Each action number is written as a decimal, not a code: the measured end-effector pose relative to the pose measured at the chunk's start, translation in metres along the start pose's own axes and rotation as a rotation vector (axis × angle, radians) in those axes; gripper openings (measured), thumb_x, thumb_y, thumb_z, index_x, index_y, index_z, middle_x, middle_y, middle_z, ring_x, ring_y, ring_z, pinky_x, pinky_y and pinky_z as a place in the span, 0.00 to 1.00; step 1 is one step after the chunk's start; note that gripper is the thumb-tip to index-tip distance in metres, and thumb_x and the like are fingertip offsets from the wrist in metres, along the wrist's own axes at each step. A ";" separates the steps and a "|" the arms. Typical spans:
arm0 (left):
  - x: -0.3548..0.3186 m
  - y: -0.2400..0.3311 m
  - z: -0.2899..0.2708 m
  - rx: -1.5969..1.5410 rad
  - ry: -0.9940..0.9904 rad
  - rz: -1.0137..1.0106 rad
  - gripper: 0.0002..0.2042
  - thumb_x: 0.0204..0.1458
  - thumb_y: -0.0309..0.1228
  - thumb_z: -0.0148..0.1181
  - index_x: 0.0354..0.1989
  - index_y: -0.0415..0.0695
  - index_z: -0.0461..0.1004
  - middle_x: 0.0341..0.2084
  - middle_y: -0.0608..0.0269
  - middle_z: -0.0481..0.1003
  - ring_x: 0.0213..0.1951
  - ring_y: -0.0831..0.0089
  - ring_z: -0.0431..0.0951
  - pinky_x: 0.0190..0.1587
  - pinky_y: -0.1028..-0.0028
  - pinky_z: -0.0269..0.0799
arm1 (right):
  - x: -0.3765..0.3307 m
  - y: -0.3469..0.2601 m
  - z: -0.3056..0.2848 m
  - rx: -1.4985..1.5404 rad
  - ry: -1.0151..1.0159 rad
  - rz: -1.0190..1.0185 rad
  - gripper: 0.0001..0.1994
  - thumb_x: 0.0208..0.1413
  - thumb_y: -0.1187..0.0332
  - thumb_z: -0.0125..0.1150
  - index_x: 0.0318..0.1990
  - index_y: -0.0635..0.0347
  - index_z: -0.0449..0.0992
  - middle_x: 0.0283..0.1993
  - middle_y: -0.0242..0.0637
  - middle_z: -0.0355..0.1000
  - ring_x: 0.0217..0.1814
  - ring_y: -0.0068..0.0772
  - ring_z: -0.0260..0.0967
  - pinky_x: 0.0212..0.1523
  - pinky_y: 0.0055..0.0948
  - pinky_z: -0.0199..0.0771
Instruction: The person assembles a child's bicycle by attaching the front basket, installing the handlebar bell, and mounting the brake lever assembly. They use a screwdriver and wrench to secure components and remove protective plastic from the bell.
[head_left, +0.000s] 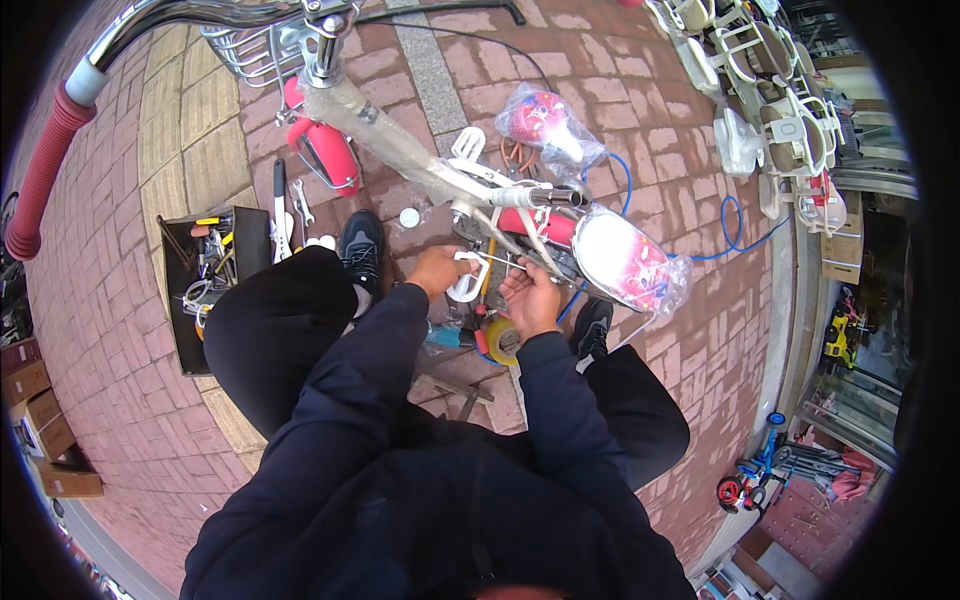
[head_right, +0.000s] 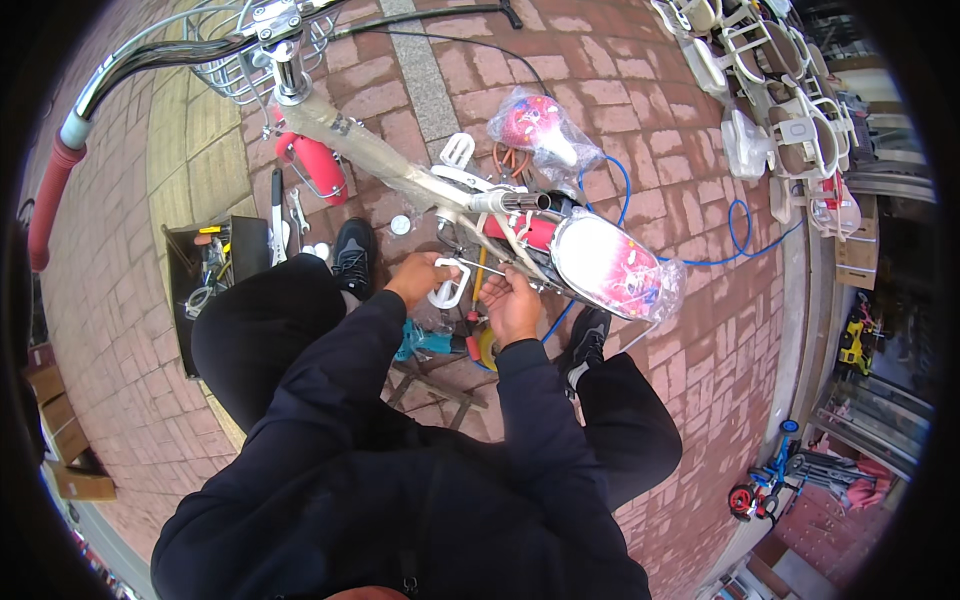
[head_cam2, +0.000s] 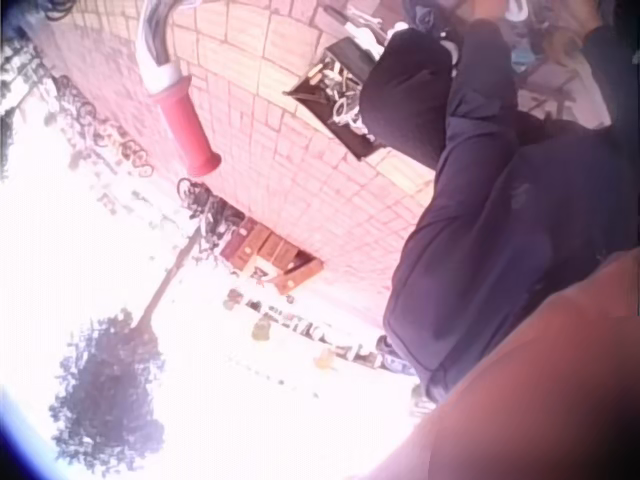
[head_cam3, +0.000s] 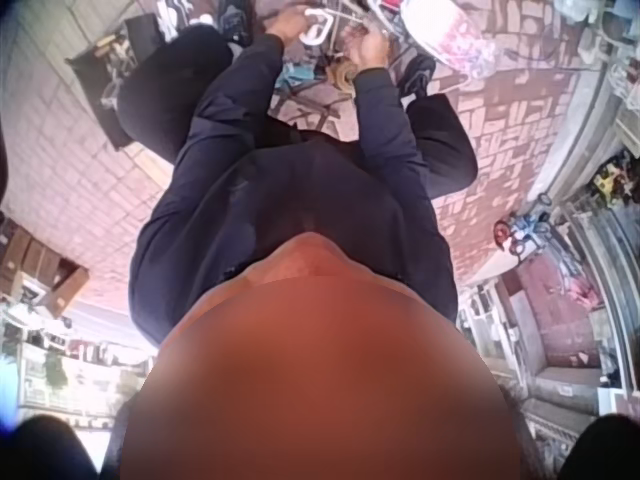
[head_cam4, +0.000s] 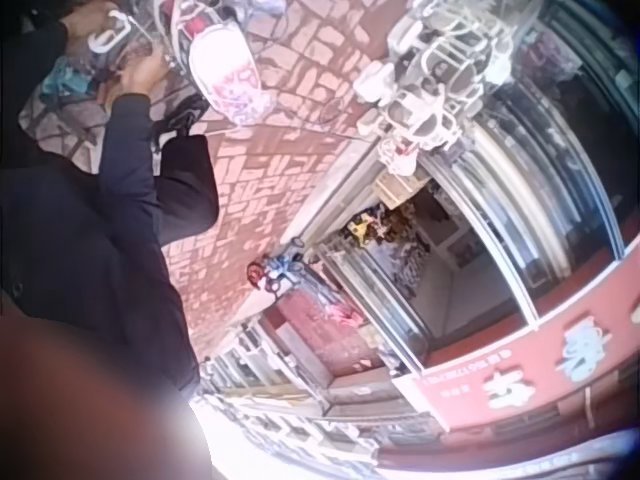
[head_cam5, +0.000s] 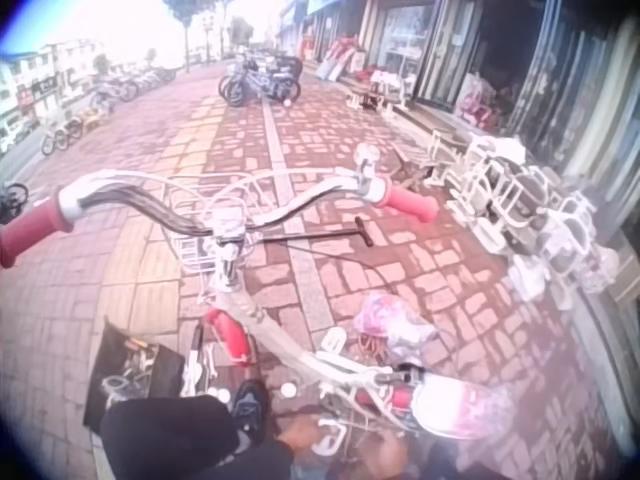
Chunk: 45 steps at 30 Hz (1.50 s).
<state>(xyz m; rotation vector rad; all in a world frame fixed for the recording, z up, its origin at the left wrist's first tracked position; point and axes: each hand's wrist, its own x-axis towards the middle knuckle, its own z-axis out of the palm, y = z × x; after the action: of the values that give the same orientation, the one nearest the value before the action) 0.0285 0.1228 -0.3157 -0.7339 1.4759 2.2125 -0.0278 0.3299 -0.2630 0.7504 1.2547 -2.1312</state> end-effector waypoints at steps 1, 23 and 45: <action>0.000 -0.001 0.000 -0.030 -0.016 -0.003 0.10 0.61 0.32 0.68 0.44 0.37 0.83 0.35 0.64 0.85 0.32 0.79 0.77 0.35 0.75 0.69 | 0.004 0.004 -0.007 0.052 -0.033 0.014 0.11 0.68 0.64 0.55 0.49 0.61 0.79 0.35 0.37 0.80 0.33 0.33 0.79 0.40 0.38 0.83; 0.055 -0.070 0.019 0.288 0.178 0.045 0.16 0.51 0.37 0.74 0.38 0.35 0.85 0.32 0.48 0.85 0.33 0.61 0.87 0.39 0.62 0.80 | -0.016 -0.007 0.038 -1.138 0.044 -0.345 0.15 0.63 0.62 0.70 0.50 0.64 0.83 0.29 0.37 0.81 0.27 0.20 0.77 0.31 0.26 0.78; 0.009 0.038 -0.104 0.021 -0.204 -0.090 0.10 0.58 0.31 0.71 0.42 0.36 0.85 0.33 0.64 0.85 0.30 0.76 0.78 0.35 0.74 0.71 | -0.021 -0.048 0.112 -1.414 -0.444 -0.750 0.11 0.62 0.65 0.65 0.43 0.63 0.83 0.43 0.51 0.82 0.45 0.58 0.79 0.48 0.49 0.79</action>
<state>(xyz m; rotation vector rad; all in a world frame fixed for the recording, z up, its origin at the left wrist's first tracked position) 0.0217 0.0125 -0.3259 -0.5383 1.3374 2.1307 -0.0673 0.2530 -0.1739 -0.8343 2.3959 -1.0910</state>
